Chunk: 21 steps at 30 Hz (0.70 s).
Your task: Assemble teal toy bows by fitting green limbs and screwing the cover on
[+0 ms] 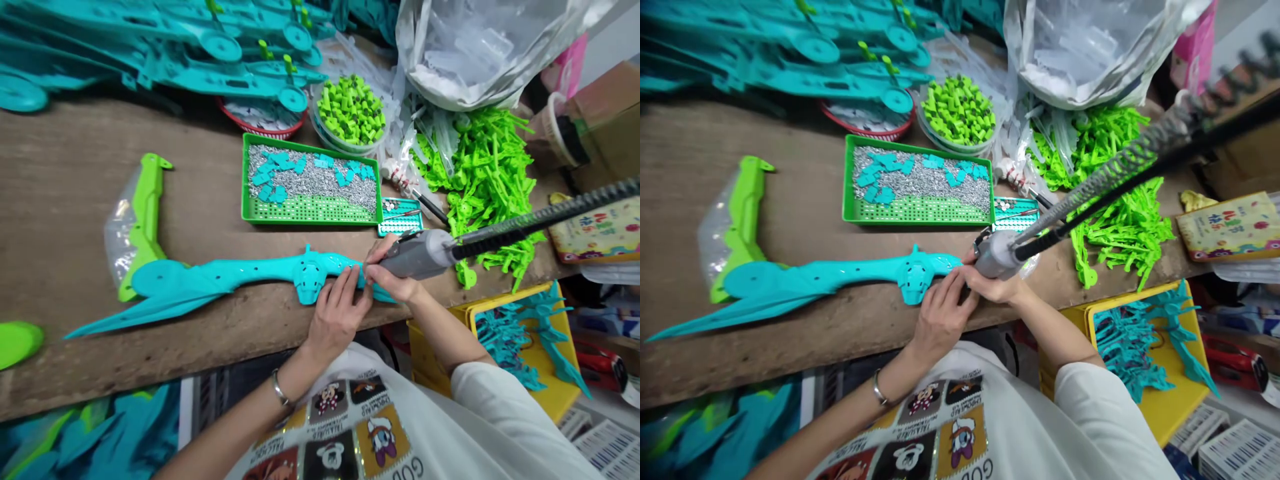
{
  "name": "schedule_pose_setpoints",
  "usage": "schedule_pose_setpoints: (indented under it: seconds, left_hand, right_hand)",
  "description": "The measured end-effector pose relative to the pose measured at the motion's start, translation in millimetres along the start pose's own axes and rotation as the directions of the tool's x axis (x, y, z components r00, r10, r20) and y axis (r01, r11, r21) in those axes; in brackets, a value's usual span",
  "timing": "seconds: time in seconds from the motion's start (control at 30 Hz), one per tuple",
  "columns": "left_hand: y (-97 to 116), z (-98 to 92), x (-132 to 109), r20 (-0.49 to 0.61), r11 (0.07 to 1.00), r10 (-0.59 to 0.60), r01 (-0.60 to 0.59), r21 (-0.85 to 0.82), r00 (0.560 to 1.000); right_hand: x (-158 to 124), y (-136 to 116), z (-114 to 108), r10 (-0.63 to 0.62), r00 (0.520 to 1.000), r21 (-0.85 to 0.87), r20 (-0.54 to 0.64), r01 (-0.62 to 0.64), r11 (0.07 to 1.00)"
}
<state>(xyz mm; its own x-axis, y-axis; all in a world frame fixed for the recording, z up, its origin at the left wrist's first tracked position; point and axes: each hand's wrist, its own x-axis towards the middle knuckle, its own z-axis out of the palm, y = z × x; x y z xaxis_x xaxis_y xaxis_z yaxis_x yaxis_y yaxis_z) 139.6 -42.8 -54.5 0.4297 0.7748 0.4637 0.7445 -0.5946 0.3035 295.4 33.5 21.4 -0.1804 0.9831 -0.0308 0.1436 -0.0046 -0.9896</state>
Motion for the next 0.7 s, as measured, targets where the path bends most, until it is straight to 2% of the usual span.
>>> schedule_pose_setpoints:
  seconds: [0.1,0.13,0.2,0.27,0.33,0.37,0.5,0.7]
  left_hand:
    - [1.1,-0.3,2.0,-0.026,1.0,-0.023,0.023,0.014,0.999]
    - [1.2,0.1,2.0,-0.027,0.999,-0.029,0.029,0.013,0.999]
    - [1.0,1.3,0.8,-0.018,0.999,-0.033,0.033,0.005,0.999]
    - [0.3,2.8,-1.1,-0.01,1.0,-0.028,0.028,-0.01,1.0]
    - [-0.5,3.9,-2.8,-0.005,0.999,-0.023,0.022,-0.029,1.0]
    - [-0.9,4.1,-3.4,-0.004,0.999,-0.02,0.02,-0.04,1.0]
    - [-1.8,3.7,-3.0,-0.007,0.998,-0.01,0.01,-0.057,1.0]
    - [-2.4,2.1,-1.6,-0.023,0.998,-0.007,0.006,-0.055,1.0]
  right_hand:
    - [19.6,-13.3,-3.4,-0.072,0.977,0.079,0.201,0.058,0.995]
    - [28.2,-17.4,-4.4,-0.113,0.969,0.123,0.218,0.087,0.989]
    - [48.0,-22.8,-4.9,-0.222,0.969,0.211,0.108,0.196,0.958]
    - [69.7,-22.8,-2.8,-0.295,0.949,0.225,-0.114,0.314,0.922]
    - [89.8,-17.8,1.3,-0.3,0.909,0.184,-0.288,0.36,0.915]
    - [98.3,-13.9,3.7,-0.289,0.897,0.162,-0.334,0.357,0.92]
    - [117.0,2.9,11.1,-0.273,0.892,0.116,-0.36,0.334,0.935]
    - [120.8,13.0,13.8,-0.275,0.894,0.113,-0.355,0.333,0.936]
